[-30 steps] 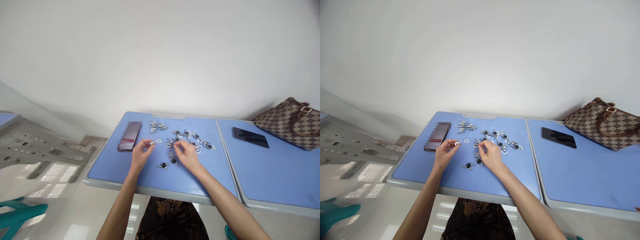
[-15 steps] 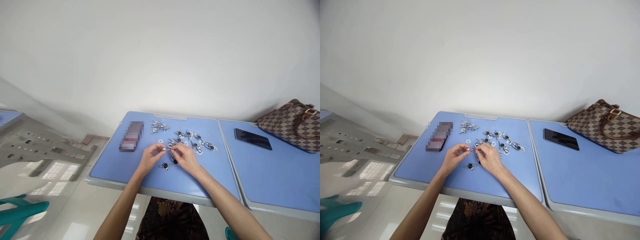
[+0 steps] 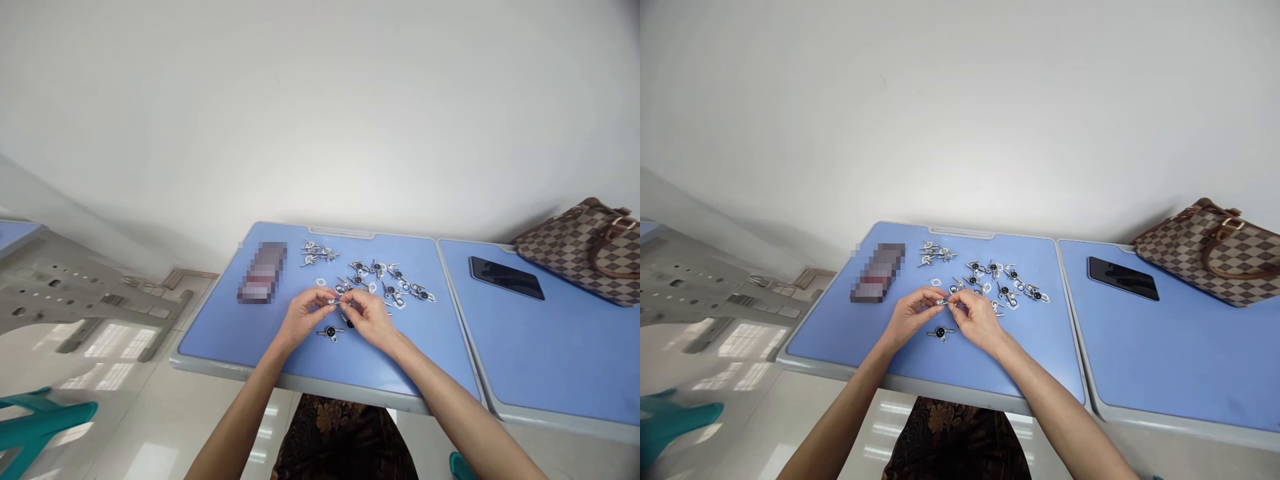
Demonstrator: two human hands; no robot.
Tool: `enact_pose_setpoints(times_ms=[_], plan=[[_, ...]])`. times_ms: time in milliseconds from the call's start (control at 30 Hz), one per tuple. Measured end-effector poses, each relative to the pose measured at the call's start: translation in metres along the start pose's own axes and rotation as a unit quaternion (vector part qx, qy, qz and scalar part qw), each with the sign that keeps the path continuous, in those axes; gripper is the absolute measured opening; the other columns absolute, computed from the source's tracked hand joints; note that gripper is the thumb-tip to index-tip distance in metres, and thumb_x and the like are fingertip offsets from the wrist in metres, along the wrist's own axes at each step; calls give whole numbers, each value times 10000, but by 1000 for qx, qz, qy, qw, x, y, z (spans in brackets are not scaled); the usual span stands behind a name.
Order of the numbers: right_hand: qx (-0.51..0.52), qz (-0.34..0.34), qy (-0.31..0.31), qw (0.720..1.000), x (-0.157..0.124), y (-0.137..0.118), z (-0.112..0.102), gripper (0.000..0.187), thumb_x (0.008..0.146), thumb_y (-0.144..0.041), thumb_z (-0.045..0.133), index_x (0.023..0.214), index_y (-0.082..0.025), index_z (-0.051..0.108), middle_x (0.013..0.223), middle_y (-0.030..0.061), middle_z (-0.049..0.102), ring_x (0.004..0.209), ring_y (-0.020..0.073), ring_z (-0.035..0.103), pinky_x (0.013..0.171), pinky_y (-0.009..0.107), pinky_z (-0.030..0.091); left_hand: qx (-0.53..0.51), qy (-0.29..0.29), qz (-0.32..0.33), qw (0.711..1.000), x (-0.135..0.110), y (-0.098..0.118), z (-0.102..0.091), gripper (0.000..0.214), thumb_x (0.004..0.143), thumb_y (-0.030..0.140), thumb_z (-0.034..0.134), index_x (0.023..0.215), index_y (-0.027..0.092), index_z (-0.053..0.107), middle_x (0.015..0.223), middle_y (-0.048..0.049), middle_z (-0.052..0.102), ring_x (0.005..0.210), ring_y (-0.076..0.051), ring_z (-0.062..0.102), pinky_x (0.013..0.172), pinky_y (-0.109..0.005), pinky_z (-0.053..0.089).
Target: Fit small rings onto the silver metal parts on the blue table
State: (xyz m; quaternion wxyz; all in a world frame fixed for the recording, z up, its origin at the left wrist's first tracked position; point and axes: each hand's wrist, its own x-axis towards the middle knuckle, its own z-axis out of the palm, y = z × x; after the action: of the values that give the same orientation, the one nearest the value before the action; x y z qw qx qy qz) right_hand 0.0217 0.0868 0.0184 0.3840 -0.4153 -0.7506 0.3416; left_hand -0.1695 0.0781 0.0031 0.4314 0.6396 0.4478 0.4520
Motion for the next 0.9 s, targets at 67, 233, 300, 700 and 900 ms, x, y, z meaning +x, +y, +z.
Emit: enact_pose_setpoints(times_ms=[67,233,300,700,900], plan=[[-2,5,-7,1000,0,1,1,86,862,-173,567,854,-200,648,787,12,671,654,141,574,601,250,417,-15,-6,-20,1000,0,0,0,184,821,320,686,944,184,675,963,-52,686,859,-159,629,810,-297,507],[-17,9,-5,1000,0,3,4,77,855,-187,585,855,-201,661,776,11,680,651,144,584,602,254,427,-5,6,-45,999,1,0,0,179,796,316,705,905,177,678,840,-26,680,781,-141,618,764,-277,500],[-20,8,-2,1000,0,4,5,83,859,-190,584,863,-203,666,784,15,688,659,149,597,608,259,438,-3,11,-51,999,1,1,0,182,791,317,705,901,176,676,811,-21,676,757,-138,617,740,-270,498],[-25,4,16,1000,1,4,-1,137,883,-190,547,935,-211,672,883,41,727,760,178,664,694,298,508,240,148,-45,958,6,-3,-18,142,820,260,613,932,217,689,817,-6,689,735,-154,608,703,-275,473],[-42,-16,16,999,1,4,-1,146,884,-177,533,928,-212,667,876,47,724,775,187,670,690,301,511,346,126,-28,929,12,-10,-18,172,855,212,551,982,216,666,861,-17,679,795,-167,627,709,-279,460]])
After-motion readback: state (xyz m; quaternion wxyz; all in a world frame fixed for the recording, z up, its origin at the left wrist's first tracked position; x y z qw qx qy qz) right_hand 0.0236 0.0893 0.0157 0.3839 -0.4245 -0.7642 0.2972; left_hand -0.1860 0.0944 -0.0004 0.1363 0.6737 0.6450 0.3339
